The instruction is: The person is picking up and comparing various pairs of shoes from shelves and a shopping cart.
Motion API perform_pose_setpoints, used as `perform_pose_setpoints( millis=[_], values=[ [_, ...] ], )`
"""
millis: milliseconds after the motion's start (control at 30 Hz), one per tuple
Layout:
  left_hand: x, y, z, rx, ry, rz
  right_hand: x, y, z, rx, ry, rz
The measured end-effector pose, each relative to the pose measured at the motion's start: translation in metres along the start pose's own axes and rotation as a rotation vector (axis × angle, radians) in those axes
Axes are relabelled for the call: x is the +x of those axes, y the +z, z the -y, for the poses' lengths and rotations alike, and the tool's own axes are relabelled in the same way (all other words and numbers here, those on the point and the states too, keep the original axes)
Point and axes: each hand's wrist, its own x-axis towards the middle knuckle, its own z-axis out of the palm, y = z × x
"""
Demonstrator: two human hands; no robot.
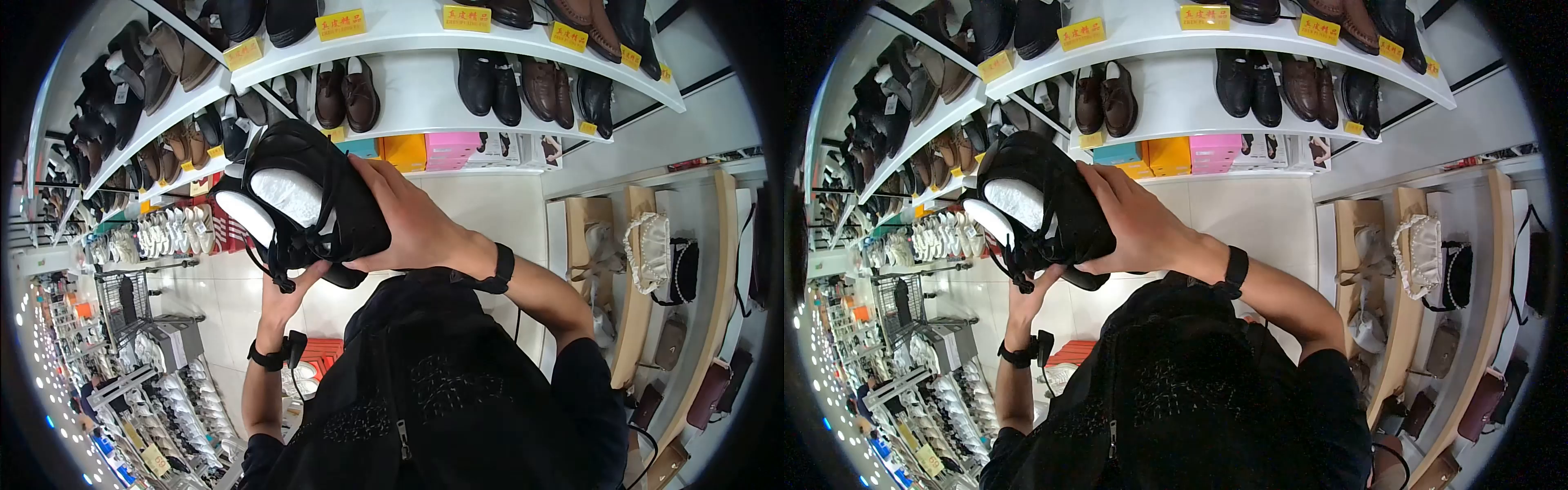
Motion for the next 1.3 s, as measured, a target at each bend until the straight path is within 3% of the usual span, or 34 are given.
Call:
perform_pose_setpoints(
  millis=[533, 933, 1300],
  values=[
    [0.009, 0.009, -0.014, -0.022, 0.088, -0.151, 0.003, -0.007, 0.014, 0.032, 0.095, -0.037],
    [0.031, 0.020, -0.042, -0.022, 0.083, -0.090, 0.004, -0.044, 0.001, 0.068, 0.157, -0.041],
    [0.108, 0.044, -0.099, -0.026, 0.259, 0.008, 0.030, -0.114, -0.039, 0.067, 0.157, -0.191]
  ],
)
